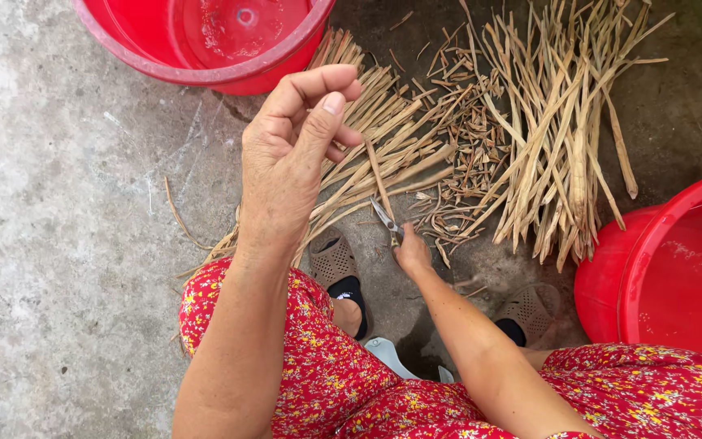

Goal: The person sits on a low stool on a concrete floor and trims dried plant strips with scissors, cutting off ends and thinning pieces one at a time. They sort the cut pieces into piles on the ground between two red water-filled buckets, occasionally reaching for new strips from the pile.

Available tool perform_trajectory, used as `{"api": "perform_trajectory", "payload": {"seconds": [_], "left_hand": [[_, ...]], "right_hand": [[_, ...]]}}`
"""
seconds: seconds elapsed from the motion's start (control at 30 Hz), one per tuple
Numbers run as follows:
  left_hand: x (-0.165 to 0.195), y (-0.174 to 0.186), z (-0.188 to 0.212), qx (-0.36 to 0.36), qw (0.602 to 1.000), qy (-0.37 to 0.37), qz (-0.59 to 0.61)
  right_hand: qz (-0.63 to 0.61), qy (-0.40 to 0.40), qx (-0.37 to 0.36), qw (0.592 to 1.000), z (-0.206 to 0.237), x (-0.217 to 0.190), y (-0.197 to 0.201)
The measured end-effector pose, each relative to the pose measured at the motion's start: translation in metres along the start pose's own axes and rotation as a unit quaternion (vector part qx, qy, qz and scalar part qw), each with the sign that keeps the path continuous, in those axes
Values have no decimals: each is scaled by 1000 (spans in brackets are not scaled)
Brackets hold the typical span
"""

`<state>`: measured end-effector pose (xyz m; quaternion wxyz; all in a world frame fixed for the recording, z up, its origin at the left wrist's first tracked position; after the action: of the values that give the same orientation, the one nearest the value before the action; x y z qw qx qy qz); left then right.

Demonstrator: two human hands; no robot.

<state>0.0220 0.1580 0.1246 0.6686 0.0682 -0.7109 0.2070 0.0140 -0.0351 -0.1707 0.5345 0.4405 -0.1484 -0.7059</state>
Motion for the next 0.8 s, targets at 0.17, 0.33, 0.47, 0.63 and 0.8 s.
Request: {"api": "perform_trajectory", "payload": {"seconds": [0.17,0.33,0.47,0.63,0.8], "left_hand": [[-16,19,-15,27,999,-1,-26],[-36,22,-39,28,991,3,-128],[-46,11,-42,33,949,23,-313],[-56,-34,-34,-108,984,54,-131],[-49,-61,-13,-115,983,27,-142]], "right_hand": [[-166,48,14,985,14,-2,4],[-346,150,38,925,34,-20,32],[-375,206,41,903,58,-29,62],[-353,222,13,909,91,-8,70],[-305,241,51,920,112,14,73]]}}
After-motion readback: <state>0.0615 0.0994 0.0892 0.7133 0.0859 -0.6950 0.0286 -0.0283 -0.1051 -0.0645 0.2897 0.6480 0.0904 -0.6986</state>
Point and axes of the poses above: each hand's wrist, its own z-axis away from the middle knuckle, its own y-axis out of the back of the hand, x = y × z, the point moved 9 cm from there along -z, towards the middle knuckle
